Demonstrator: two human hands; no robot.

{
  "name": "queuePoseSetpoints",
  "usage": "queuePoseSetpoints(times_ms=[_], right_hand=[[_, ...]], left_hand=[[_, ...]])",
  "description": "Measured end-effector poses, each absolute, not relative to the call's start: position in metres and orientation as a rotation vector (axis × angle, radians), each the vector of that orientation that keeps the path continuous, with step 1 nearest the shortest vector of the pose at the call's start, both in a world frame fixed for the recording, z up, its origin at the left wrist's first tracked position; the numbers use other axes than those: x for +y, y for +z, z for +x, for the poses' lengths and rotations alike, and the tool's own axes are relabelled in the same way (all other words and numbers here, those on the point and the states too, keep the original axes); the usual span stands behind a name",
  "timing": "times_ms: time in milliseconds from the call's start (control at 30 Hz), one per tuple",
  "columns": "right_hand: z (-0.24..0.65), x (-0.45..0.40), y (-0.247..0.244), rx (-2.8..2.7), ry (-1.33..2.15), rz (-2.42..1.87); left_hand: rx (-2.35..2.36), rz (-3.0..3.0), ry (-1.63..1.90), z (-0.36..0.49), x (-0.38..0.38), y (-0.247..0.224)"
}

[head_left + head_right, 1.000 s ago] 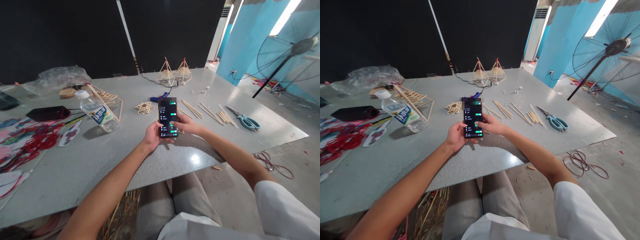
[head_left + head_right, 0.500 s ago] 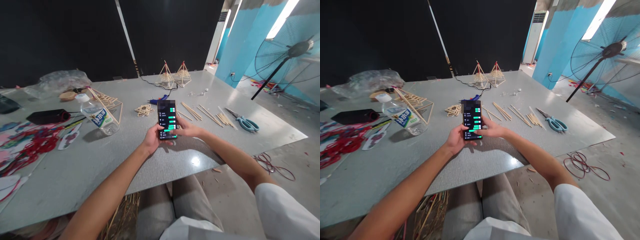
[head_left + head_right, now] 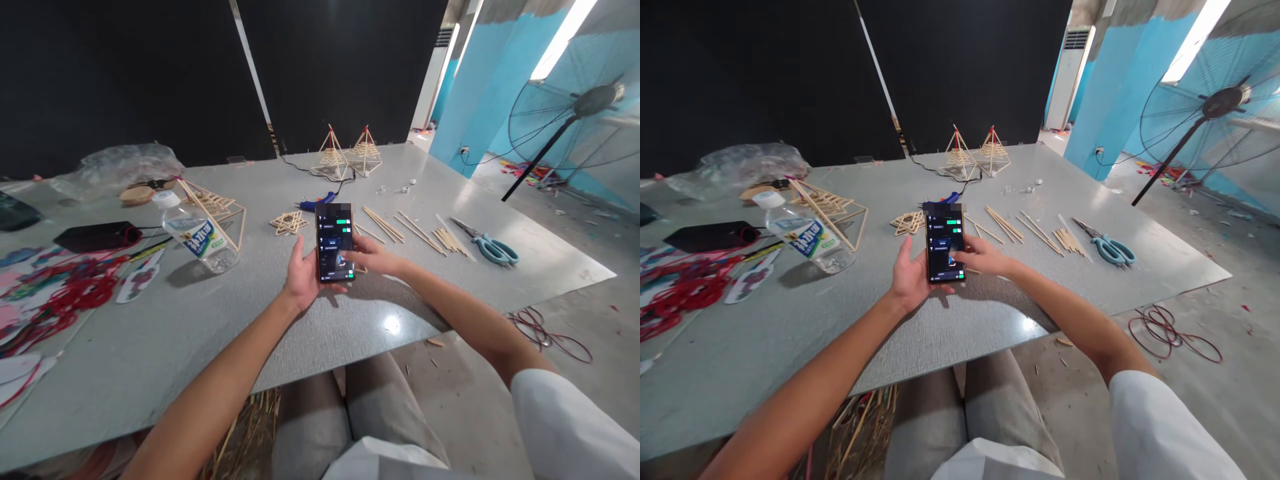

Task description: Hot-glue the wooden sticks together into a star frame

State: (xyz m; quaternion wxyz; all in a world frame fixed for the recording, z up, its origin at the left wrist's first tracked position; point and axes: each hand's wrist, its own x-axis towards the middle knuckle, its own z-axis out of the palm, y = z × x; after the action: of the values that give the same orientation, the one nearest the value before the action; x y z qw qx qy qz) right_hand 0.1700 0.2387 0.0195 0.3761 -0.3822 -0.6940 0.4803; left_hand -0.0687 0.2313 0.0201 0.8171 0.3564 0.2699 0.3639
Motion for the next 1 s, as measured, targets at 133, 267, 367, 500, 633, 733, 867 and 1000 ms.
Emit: queuePoseSetpoints(times_ms=[133, 267, 367, 500, 633, 733, 867, 1000], right_hand=[[0.172, 0.233, 0.023, -1.832, 1.288, -0.930], [0.173, 0.227, 0.025, -1.986, 1.415, -0.733], [0.174, 0.229, 0.025, -1.934, 1.384, -0.793], [0.175, 0.235, 0.024, -1.824, 1.335, -0.909], [0.172, 0.235, 0.023, -1.734, 1.390, -0.923], [0.170, 0.235, 0.023, -1.681, 1.433, -0.908], [0.170, 0.235, 0.023, -1.668, 1.422, -0.912], [0.169, 0.236, 0.024, -1.711, 1.368, -0.934]], left_hand=[[0.599, 0.799, 0.767, -0.066, 0.229, 0.023], [0.632, 0.871, 0.783, -0.063, 0.226, 0.028], [0.649, 0.868, 0.778, -0.062, 0.225, 0.030], [0.664, 0.870, 0.785, -0.061, 0.224, 0.031], [0.657, 0.876, 0.802, -0.061, 0.223, 0.033], [0.653, 0.883, 0.784, -0.061, 0.222, 0.035], [0.622, 0.877, 0.756, -0.062, 0.223, 0.034], [0.601, 0.874, 0.759, -0.063, 0.225, 0.030]])
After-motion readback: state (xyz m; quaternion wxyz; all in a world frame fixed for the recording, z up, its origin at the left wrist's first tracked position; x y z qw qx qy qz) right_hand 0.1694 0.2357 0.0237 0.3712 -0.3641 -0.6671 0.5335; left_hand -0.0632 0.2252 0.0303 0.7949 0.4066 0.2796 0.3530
